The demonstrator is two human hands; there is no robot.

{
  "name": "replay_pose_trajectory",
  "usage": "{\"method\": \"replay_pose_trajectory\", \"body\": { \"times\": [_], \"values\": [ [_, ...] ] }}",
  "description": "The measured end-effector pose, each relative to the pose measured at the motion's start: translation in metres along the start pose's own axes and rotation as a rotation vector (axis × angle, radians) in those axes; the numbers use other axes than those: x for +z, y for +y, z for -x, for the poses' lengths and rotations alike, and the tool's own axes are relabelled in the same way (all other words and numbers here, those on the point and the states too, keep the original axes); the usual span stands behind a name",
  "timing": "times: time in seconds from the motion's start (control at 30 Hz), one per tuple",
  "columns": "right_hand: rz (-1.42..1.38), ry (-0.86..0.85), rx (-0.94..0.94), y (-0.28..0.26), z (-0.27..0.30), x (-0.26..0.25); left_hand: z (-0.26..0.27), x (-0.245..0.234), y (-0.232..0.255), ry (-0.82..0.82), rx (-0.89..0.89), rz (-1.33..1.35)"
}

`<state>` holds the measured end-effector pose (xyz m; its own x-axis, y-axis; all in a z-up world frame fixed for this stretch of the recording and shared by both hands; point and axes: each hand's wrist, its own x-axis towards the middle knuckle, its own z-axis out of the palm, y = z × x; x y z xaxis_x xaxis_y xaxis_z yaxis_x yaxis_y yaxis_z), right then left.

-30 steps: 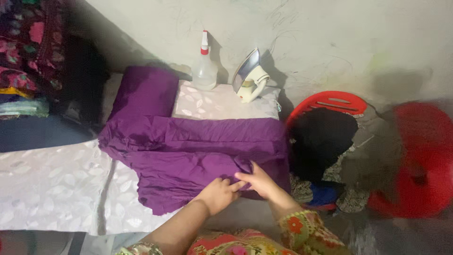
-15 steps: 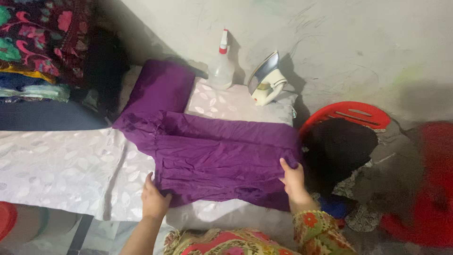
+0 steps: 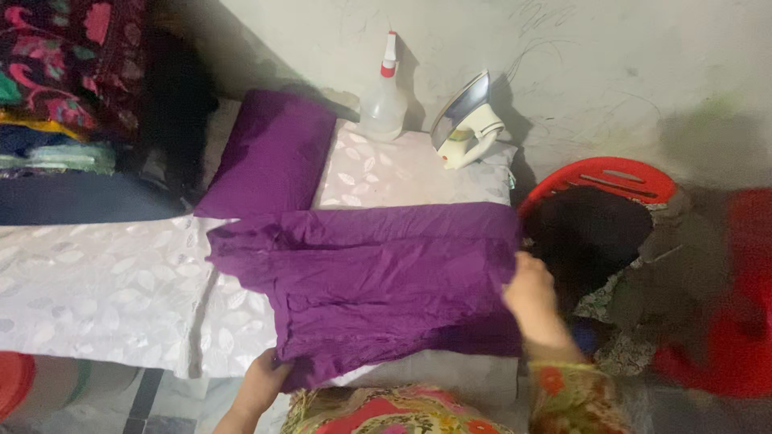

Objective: The person folds a purple garment on a white patterned surface, smoothing and aligning the fabric before folding it into a compact shape. They then move to a pile of mixed laundry on a yellow chair and sort through the items.

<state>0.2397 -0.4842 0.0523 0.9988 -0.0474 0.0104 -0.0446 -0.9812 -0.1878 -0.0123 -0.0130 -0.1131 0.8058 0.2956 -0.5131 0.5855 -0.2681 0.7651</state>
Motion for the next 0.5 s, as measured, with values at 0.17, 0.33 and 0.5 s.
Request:
{"method": "replay_pose_trajectory", "body": {
  "times": [0.17, 0.33, 0.5],
  "values": [
    [-0.352, -0.229, -0.734, -0.130, 0.064, 0.009, -0.013, -0.012, 0.039, -0.037, -0.166, 0.649],
    [-0.239, -0.759, -0.691, -0.172, 0.075, 0.059, -0.013, -0.010, 0.100, -0.080, -0.152, 1.003],
    [-0.967, -0.919, -0.454, -0.139, 0.043, 0.124, -0.045, 0.037, 0.164, -0.207, 0.199, 1.031]
  ]
}}
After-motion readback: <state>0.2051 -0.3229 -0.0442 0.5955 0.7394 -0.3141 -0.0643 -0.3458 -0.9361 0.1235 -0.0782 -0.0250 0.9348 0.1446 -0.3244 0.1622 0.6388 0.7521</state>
